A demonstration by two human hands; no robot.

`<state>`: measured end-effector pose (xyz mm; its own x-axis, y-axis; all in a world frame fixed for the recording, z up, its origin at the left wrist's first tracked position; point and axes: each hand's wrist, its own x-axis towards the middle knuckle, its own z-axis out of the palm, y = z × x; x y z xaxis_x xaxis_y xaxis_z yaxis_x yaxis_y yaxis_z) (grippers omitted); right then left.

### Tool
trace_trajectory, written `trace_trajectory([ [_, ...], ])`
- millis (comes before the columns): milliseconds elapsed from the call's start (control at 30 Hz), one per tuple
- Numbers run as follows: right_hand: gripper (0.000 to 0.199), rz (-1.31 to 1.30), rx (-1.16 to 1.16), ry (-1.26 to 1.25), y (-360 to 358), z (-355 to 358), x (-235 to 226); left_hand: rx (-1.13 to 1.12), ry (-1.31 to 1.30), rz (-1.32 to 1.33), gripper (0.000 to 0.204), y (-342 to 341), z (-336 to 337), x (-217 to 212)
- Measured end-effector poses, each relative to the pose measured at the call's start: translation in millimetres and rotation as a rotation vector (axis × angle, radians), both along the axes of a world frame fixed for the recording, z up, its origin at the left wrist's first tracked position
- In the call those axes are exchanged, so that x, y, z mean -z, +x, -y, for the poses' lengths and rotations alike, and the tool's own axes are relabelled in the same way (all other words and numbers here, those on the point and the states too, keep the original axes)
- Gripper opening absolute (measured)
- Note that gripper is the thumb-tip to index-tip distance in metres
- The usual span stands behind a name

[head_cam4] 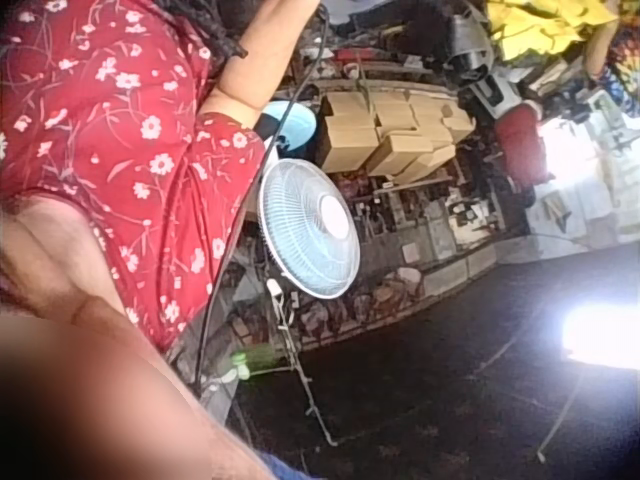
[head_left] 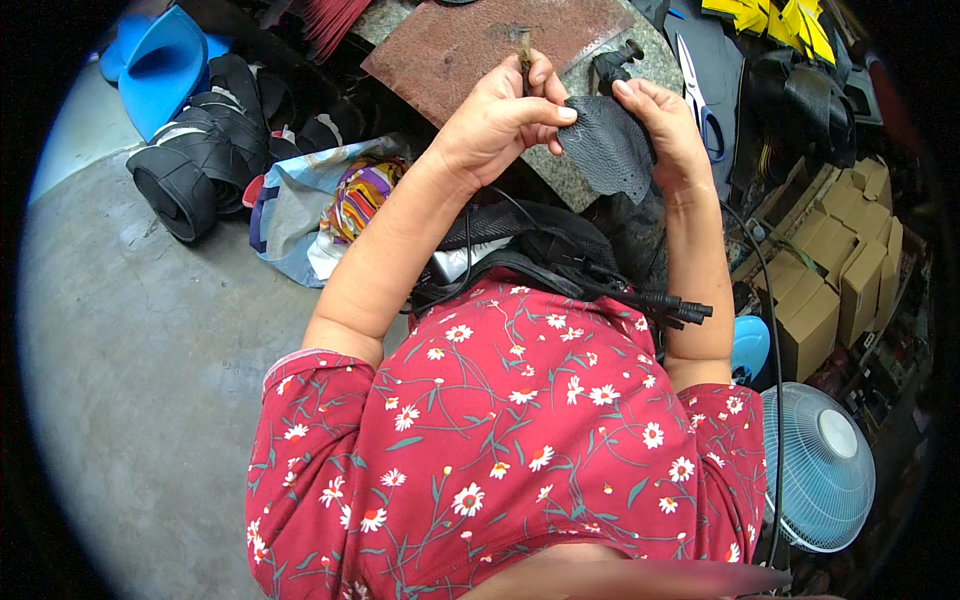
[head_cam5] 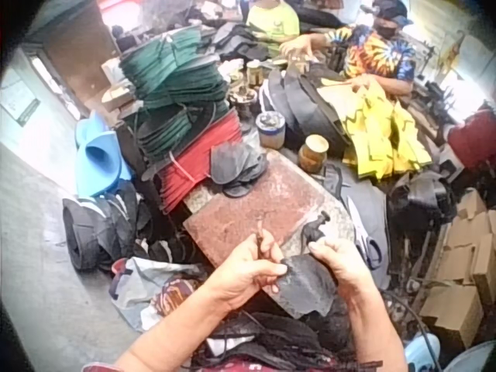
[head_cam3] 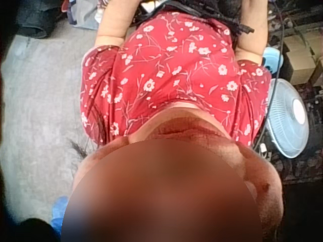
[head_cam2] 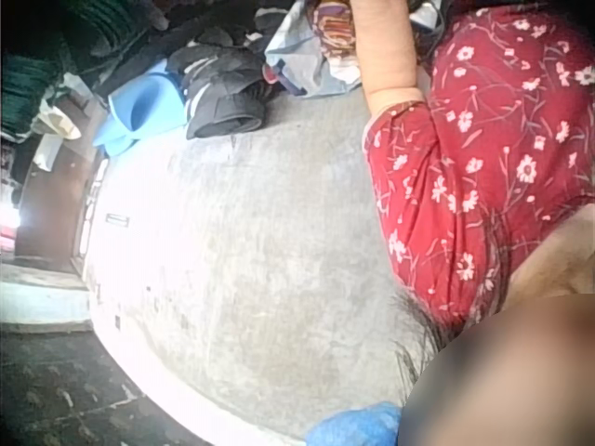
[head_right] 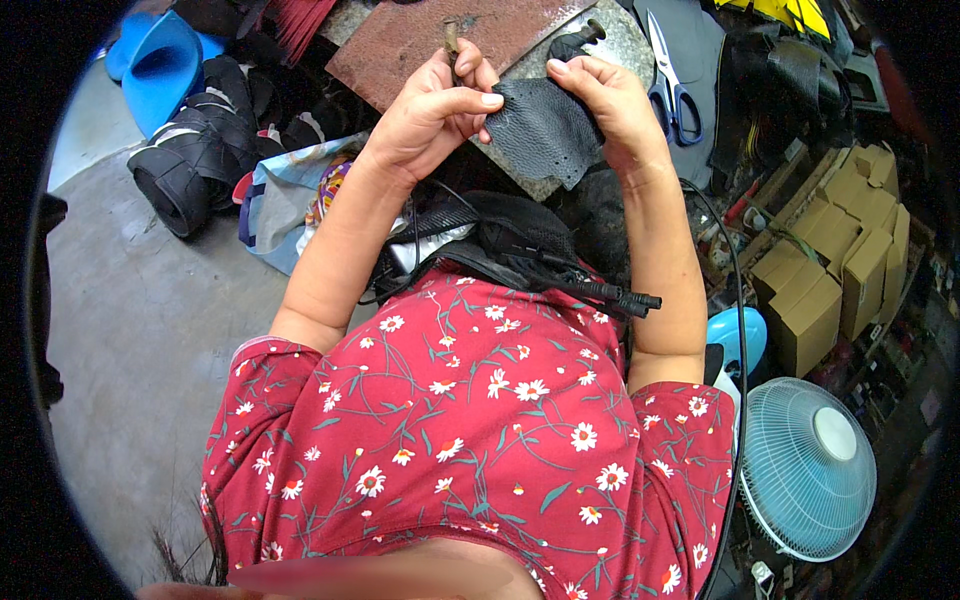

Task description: The person repeatedly strikes a small black leather piece with a wooden mallet on a workbench, rotating the piece to shape its edges. The person handles the leather by hand and uses the mallet for repeated impacts.

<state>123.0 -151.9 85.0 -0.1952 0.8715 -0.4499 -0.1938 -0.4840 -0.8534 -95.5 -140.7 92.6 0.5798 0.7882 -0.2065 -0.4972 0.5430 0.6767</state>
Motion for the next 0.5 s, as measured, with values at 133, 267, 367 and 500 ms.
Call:
trace_trajectory([
  [133, 0.018, 0.037, 0.036, -0.004, -2, 0, -3, 0.004, 0.001, 0.011, 0.033, 0, 1, 1],
  [267, 0.020, 0.066, 0.082, 0.011, -5, 0, -6, 0.005, 0.013, 0.009, 0.033, 0, 1, 0],
  [367, 0.020, 0.074, 0.080, 0.036, -6, -1, -8, 0.001, 0.044, -0.042, 0.033, -1, 2, 1],
  [500, 0.020, 0.093, 0.042, 0.050, -4, -2, -11, -0.008, 0.093, -0.131, 0.033, 0, 4, 1],
])
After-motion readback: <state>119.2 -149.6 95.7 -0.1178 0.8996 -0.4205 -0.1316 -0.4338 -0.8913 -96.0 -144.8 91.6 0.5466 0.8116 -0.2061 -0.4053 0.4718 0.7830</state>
